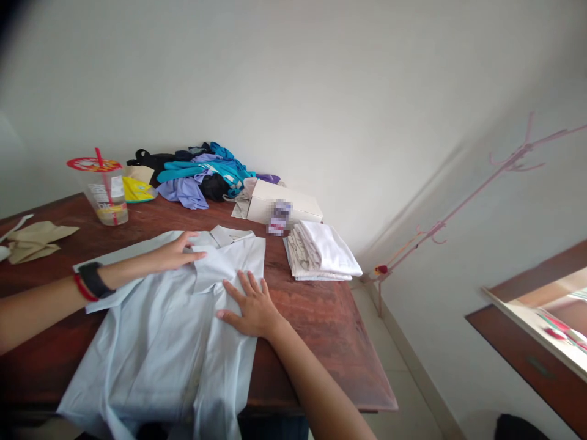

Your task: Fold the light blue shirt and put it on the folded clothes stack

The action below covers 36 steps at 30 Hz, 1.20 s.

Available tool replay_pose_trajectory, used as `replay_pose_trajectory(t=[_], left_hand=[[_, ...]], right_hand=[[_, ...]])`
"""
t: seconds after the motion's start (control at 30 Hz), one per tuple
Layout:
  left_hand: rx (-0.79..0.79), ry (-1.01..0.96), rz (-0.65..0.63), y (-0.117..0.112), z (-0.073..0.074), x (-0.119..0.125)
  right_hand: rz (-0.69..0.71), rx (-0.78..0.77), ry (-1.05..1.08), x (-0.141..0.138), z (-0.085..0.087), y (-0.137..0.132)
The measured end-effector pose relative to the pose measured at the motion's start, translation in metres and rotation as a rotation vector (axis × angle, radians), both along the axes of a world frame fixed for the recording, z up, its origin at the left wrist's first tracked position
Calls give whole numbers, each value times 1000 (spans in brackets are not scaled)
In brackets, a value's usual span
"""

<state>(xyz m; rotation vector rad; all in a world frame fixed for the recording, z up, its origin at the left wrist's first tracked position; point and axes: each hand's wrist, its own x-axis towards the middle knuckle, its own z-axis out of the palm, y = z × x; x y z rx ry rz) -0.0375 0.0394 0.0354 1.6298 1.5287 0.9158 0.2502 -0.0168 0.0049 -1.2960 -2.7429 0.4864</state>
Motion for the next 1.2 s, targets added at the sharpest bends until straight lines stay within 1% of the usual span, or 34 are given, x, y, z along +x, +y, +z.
replay_pose_trajectory(t=[0.03, 0.07, 0.1, 0.13, 0.17, 0.27, 0.33, 0.37, 0.43, 0.53, 0.6, 0.67, 0.73, 0.83, 0.87, 0.93, 1.0, 1.1, 1.17, 1.2], left_hand=[[141, 107, 13, -16, -1, 4], [234, 186, -15, -34, 0, 9], [240, 225, -62, -54, 1, 16], [152, 234, -129, -73, 3, 23], [33, 197, -211, -92, 5, 30], [-355, -83, -408, -138, 9, 47], [-580, -299, -477, -157, 11, 53], [-667, -397, -489, -164, 12, 54], [-763, -568, -471, -173, 14, 57], [-760, -734, -329, -185, 15, 67], [-727, -760, -243, -197, 12, 77], [-683, -737, -203, -212, 4, 88], [-574, -678, -199, -229, -10, 98], [-372, -624, -215, -251, -35, 105], [-343, -625, -223, -256, -42, 106], [-344, -623, -251, -264, -51, 106], [-394, -593, -311, -269, -54, 105], [-485, -554, -423, -271, -51, 104], [-506, -498, -495, -271, -50, 107], [-491, -433, -515, -270, -49, 109]], right_hand=[[-7, 28, -1, -1, -3, -1], [-15, 47, 0, -1, -5, -2], [-24, 59, 3, -2, -6, -2], [-34, 67, 8, -2, -7, -3], [-46, 73, 12, -2, -7, -3], [-70, 83, 29, -2, -7, -3], [-74, 83, 43, -2, -7, -3], [-75, 81, 51, -1, -7, -3], [-79, 71, 64, -1, -7, -2], [-89, 60, 73, 0, -8, -1], [-92, 54, 82, 1, -10, 1], [-87, 50, 100, 2, -12, 3], [-83, 46, 119, 4, -13, 4], [-81, 37, 147, 5, -15, 5], [-80, 35, 153, 5, -16, 6], [-80, 33, 158, 5, -16, 6], [-83, 32, 157, 5, -16, 6], [-88, 28, 162, 5, -13, 5], [-86, 27, 171, 5, -12, 4], [-86, 26, 173, 5, -11, 4]])
